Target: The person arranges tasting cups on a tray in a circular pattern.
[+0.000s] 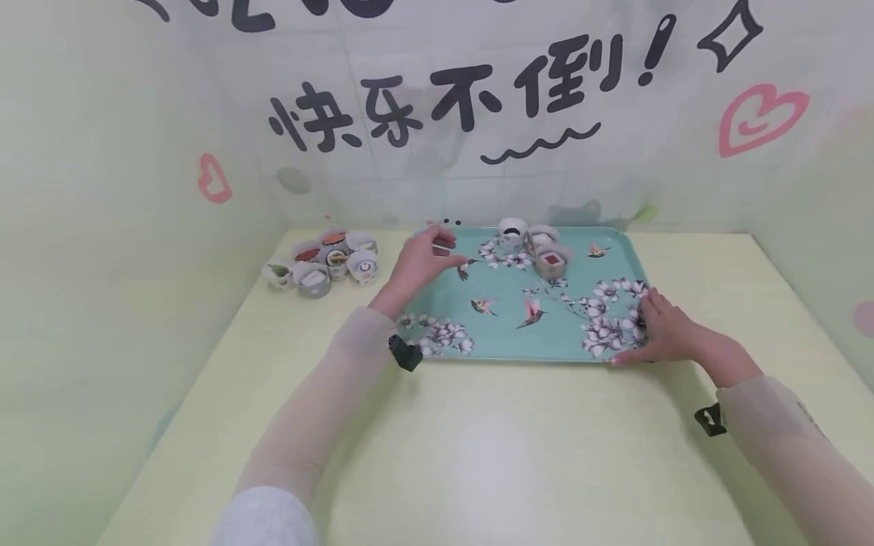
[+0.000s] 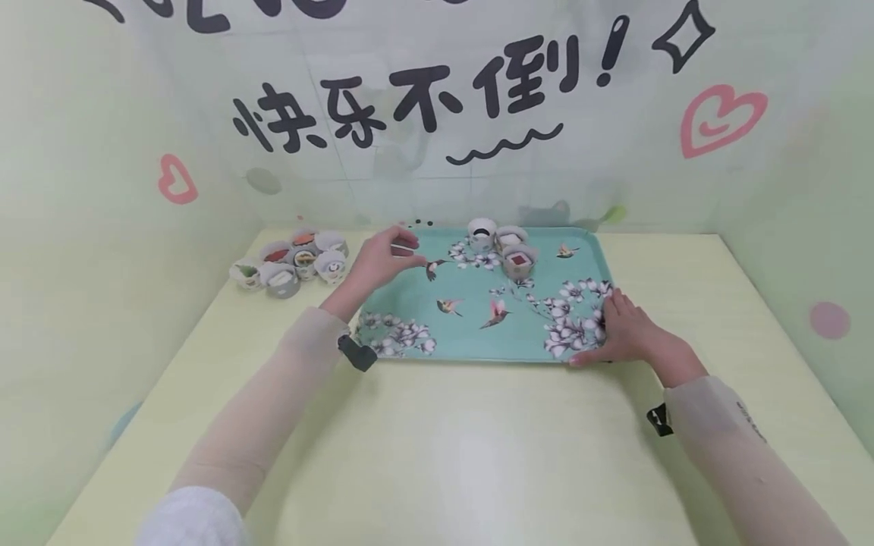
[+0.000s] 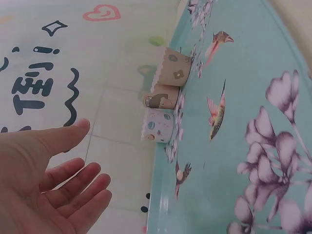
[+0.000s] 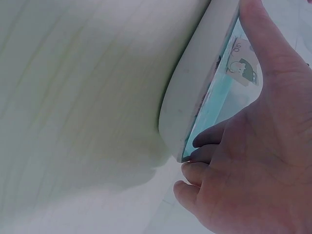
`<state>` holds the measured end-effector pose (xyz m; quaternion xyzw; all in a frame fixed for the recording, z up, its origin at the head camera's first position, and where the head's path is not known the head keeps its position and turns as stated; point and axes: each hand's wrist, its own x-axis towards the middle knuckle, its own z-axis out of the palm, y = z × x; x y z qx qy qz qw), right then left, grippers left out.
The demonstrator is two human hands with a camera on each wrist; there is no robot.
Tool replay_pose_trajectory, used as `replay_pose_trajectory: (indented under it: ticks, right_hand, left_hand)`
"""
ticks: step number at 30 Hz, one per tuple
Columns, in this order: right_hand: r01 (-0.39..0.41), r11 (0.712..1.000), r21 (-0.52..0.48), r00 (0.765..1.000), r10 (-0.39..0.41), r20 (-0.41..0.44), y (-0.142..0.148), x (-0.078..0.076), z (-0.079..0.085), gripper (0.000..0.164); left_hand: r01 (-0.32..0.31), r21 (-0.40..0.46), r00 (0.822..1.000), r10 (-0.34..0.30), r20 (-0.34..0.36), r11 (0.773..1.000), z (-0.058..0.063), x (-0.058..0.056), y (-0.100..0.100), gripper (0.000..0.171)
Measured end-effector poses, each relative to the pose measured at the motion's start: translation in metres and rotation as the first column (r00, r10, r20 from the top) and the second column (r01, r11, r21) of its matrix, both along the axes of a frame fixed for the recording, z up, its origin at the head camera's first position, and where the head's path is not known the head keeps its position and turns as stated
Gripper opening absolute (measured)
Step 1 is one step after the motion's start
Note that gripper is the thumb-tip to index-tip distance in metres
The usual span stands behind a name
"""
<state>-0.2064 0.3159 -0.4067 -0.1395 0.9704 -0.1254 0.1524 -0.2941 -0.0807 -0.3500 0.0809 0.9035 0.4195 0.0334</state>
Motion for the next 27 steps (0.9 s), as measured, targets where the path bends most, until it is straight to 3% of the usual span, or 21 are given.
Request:
replay_pose_trajectory:
  ticks: [5,13,19,27]
  right_hand:
    - [0.003,1.000,0.003,1.000,-0.003,0.009,0.003,0.001,0.002,0.135]
    - [0.003,1.000,0.008,1.000,-0.003,0.017,0.003,-0.001,0.001,0.136]
    - [0.002,1.000,0.012,1.000,-0.002,0.007,0.006,0.000,0.000,0.135]
    - [-0.008,1.000,-0.001,1.000,0.008,-0.003,0.004,0.000,-0.003,0.135]
  left_hand:
    - [-0.036,-0.007,0.999,0.036,0.012,0.999,0.000,0.004,-0.022,0.048]
    - [-0.153,-0.041,0.988,0.154,0.015,0.987,-0.005,0.009,-0.077,0.048]
    - [-0.185,-0.024,0.983,0.185,-0.005,0.982,-0.008,0.012,-0.110,0.050]
    - [-0.271,-0.036,0.962,0.269,-0.039,0.962,-0.014,0.020,-0.151,0.048]
